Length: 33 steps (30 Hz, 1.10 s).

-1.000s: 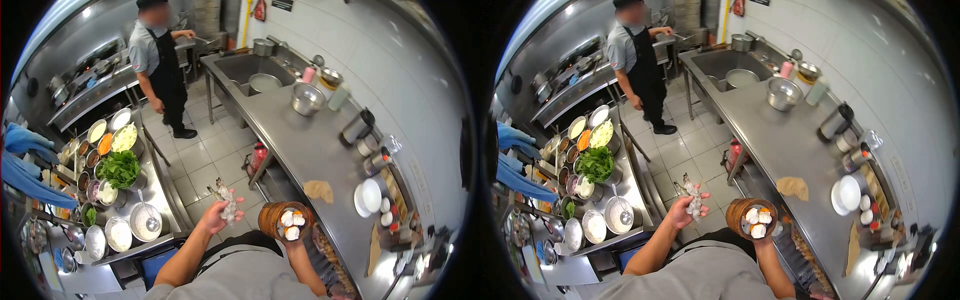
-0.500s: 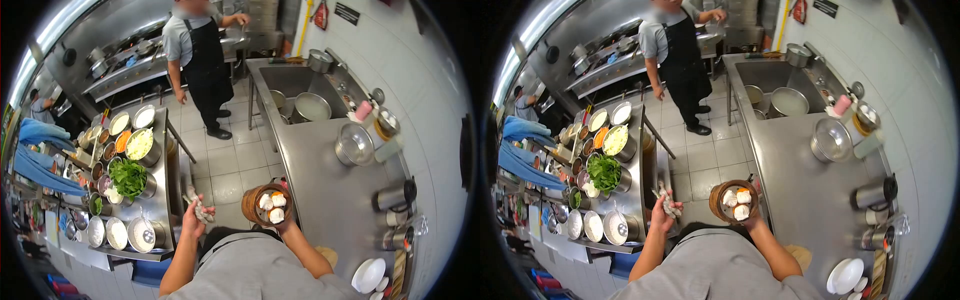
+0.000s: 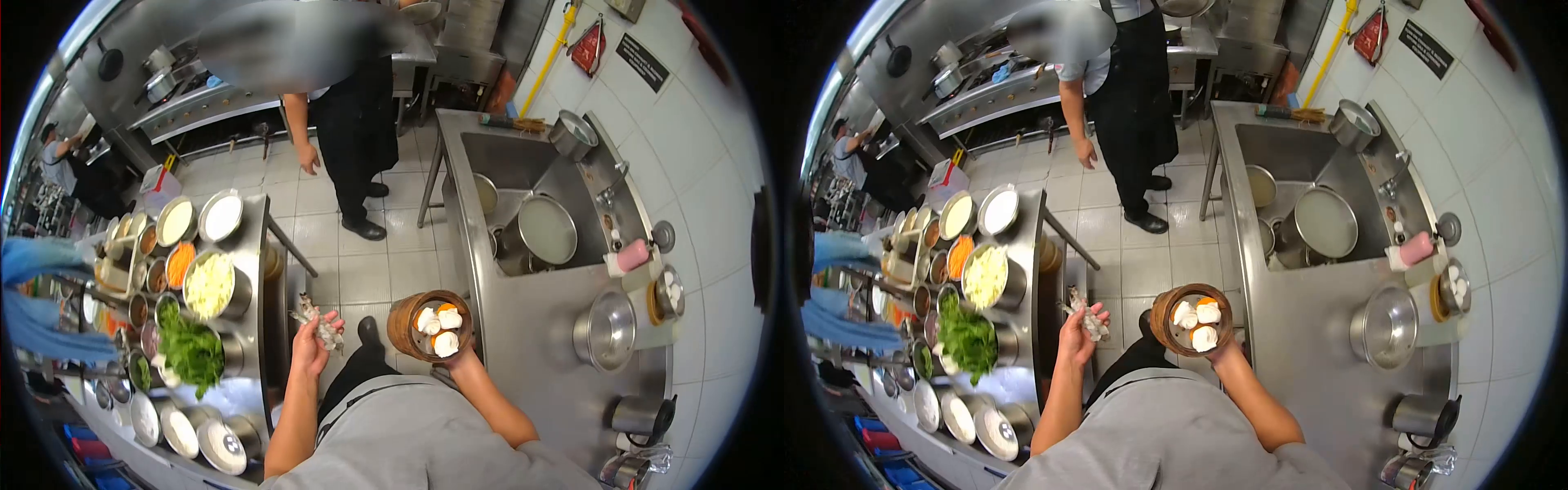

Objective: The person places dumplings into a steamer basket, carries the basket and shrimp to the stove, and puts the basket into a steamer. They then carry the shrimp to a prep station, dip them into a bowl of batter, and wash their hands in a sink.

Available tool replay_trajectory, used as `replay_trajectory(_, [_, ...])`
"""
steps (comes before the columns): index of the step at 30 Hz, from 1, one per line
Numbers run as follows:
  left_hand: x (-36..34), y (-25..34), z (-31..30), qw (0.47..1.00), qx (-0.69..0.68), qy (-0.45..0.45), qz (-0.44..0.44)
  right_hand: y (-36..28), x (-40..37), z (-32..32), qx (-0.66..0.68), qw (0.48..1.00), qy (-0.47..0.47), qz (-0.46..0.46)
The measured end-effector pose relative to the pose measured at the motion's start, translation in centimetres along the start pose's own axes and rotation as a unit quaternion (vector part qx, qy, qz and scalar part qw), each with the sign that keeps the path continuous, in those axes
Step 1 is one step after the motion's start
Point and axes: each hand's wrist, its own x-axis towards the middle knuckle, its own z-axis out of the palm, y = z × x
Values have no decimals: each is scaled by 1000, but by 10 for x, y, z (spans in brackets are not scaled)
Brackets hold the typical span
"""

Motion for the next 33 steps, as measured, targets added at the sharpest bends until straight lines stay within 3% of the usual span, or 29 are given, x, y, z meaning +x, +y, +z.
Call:
replay_trajectory(4, [90, 46, 59, 994, 84, -60, -31, -44, 68, 52, 35, 997, -37, -55])
replay_trajectory(6, [130, 70, 103, 990, 112, -73, -46, -64, 97, 70, 19, 996, -7, -87])
replay_trajectory(9, [193, 85, 143, 973, 194, -121, 24, -84, 126, 75, 18, 987, 60, -145])
replay_trajectory(14, [274, 101, 210, 977, 154, -144, 19, -118, 184, 64, 56, 982, 61, -171])
replay_trajectory(16, [312, 103, 225, 970, 154, -171, -71, -133, 217, 48, 38, 985, -52, -163])
replay_trajectory(17, [329, 98, 230, 970, 148, -173, -90, -140, 231, 48, 64, 986, 21, -154])
replay_trajectory(18, [346, 94, 234, 970, 149, -172, -89, -146, 250, 48, 66, 986, 21, -153])
replay_trajectory(20, [378, 90, 243, 961, 97, -165, -199, -160, 289, 50, 89, 981, 104, -137])
replay_trajectory(21, [391, 90, 251, 959, 101, -161, -210, -170, 310, 49, 103, 985, 68, -120])
replay_trajectory(24, [424, 100, 277, 955, 136, -145, -220, -199, 369, 61, 104, 984, 95, -110])
replay_trajectory(29, [459, 141, 334, 951, 201, -152, -177, -244, 472, 65, 80, 992, 62, -75])
replay_trajectory(33, [512, 160, 346, 966, 166, -152, -128, -266, 557, 67, 95, 982, 154, -54])
